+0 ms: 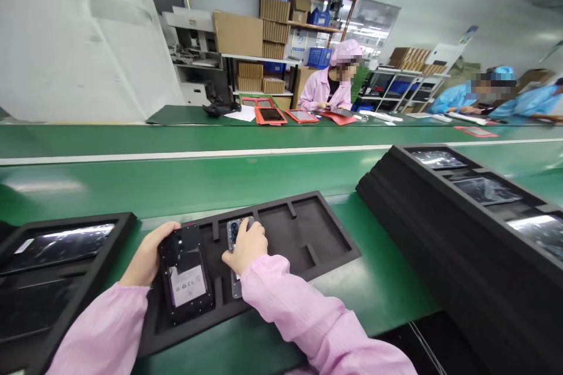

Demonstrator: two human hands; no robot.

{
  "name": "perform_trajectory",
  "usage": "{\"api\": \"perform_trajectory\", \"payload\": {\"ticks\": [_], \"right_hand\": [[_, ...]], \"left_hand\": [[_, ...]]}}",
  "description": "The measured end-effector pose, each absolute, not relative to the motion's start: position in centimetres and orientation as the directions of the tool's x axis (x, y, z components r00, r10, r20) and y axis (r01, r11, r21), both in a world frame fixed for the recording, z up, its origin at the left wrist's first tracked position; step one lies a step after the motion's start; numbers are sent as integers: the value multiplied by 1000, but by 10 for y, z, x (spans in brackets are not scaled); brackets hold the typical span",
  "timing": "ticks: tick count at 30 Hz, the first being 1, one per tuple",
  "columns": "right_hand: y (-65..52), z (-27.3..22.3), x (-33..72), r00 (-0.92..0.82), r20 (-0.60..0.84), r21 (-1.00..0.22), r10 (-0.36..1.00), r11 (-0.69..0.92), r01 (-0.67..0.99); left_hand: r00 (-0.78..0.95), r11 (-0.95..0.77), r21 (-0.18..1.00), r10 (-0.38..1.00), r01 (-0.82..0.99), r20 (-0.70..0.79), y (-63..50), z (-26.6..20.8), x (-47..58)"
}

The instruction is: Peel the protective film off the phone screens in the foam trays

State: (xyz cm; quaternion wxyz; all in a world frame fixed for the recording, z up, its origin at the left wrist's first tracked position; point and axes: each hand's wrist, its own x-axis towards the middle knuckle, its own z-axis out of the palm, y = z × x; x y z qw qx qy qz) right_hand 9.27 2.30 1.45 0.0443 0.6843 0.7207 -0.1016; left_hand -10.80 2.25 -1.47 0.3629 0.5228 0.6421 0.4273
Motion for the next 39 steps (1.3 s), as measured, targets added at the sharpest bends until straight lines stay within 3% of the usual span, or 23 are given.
{"api": "perform_trajectory", "payload": {"ticks": [2, 3, 5, 7, 11, 14, 16, 18, 21, 27, 30, 32, 34, 35, 36, 37, 39], "right_hand": [[20, 8, 88, -54, -224, -40, 973, 46, 998], [19, 5, 88, -55, -230, -36, 972, 48, 998], [18, 4, 90, -54, -213, -84, 976, 36, 996], [21, 7, 98, -55, -209, -235, 976, 4, 972], [34, 22, 124, -225, -292, -582, 930, 14, 813], [35, 31, 134, -413, -171, -834, 895, 92, 544], [31, 32, 132, -440, 13, -922, 898, 181, 342], [26, 29, 128, -416, 145, -926, 898, 272, 264], [23, 19, 128, -404, 180, -933, 897, 286, 219], [27, -8, 136, -604, 9, -995, 797, 64, 70], [30, -7, 135, -587, -43, -994, 809, -93, -56], [32, 1, 138, -569, -133, -958, 812, -253, -136], [33, 12, 146, -608, -334, -848, 720, -511, -139], [34, 17, 150, -642, -440, -760, 628, -641, -106], [33, 22, 153, -668, -527, -663, 526, -746, -65], [33, 26, 156, -675, -593, -570, 440, -821, -35], [30, 31, 159, -648, -677, -442, 350, -897, -22]], "left_hand": [[-13, 59, 995, 998, 80, -58, 10, -11, -101], [130, 96, 983, 989, -157, -76, 4, -10, -95], [381, 268, 817, 922, -511, -64, -6, -7, -84], [472, 379, 675, 880, -633, -52, -10, -1, -76], [221, 302, 640, 953, -707, -205, 1, 24, -66], [31, 251, 641, 942, -725, -334, 11, 44, -50], [-29, 237, 651, 929, -721, -370, 13, 51, -34], [-51, 205, 671, 939, -713, -341, 13, 51, -18], [-10, 181, 704, 966, -687, -258, 11, 40, -3], [-65, 243, 792, 940, -560, -334, 18, 13, 7], [-16, 259, 814, 950, -519, -313, 21, 7, -1], [37, 196, 895, 979, -400, -198, 18, 5, -13], [172, -71, 995, 982, -68, 82, 11, 3, -25], [293, -298, 944, 924, 142, 247, 7, 2, -29], [424, -515, 803, 826, 300, 371, 2, 2, -31], [529, -678, 624, 718, 388, 452, -1, 2, -31], [632, -835, 359, 550, 416, 547, -7, 2, -23]]}}
